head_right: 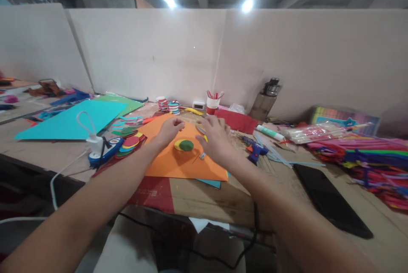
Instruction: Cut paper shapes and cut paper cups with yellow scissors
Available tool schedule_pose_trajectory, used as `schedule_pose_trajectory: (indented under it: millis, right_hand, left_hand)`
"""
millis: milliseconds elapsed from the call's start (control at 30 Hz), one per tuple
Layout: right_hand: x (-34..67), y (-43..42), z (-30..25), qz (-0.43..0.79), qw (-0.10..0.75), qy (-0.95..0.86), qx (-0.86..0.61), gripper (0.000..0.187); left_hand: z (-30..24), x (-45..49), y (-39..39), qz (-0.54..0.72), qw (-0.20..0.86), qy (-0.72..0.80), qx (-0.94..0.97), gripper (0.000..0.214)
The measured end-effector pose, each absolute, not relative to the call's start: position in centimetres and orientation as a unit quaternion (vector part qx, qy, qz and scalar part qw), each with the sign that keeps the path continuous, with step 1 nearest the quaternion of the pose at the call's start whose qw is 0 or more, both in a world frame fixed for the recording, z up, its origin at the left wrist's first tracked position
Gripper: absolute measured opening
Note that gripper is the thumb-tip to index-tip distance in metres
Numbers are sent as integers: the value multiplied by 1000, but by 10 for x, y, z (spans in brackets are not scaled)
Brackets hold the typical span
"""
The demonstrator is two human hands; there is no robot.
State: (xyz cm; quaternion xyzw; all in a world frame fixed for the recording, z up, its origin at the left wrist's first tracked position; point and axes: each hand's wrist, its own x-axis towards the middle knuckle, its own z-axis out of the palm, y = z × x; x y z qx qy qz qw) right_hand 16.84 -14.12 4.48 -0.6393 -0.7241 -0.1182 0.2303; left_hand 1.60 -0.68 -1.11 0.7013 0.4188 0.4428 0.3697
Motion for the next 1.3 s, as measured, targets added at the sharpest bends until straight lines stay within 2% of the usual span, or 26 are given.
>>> schedule_pose_trajectory:
  millis: [233, 400, 767, 1167, 1300]
  right_hand:
    - [144, -159, -1, -71, 176, -798, -573, 32]
    - [136, -166, -12, -57, 145, -811, -564, 31]
    - [134, -168, -12, -59, 162, -814, -555, 28]
    - [138, -165, -19, -81, 173, -782, -593, 38]
    - [140, -163, -21, -63, 157, -779, -604, 33]
  left_hand:
    - [-9, 15, -12, 446, 386, 413, 694, 9]
    - [-10, 19, -17, 411, 365, 415, 725, 8]
    - [-13, 16, -10, 401, 340, 419, 740, 13]
    - [-6, 7, -7, 417, 356, 430, 717, 10]
    - [-4, 4, -8, 414, 367, 445, 704, 9]
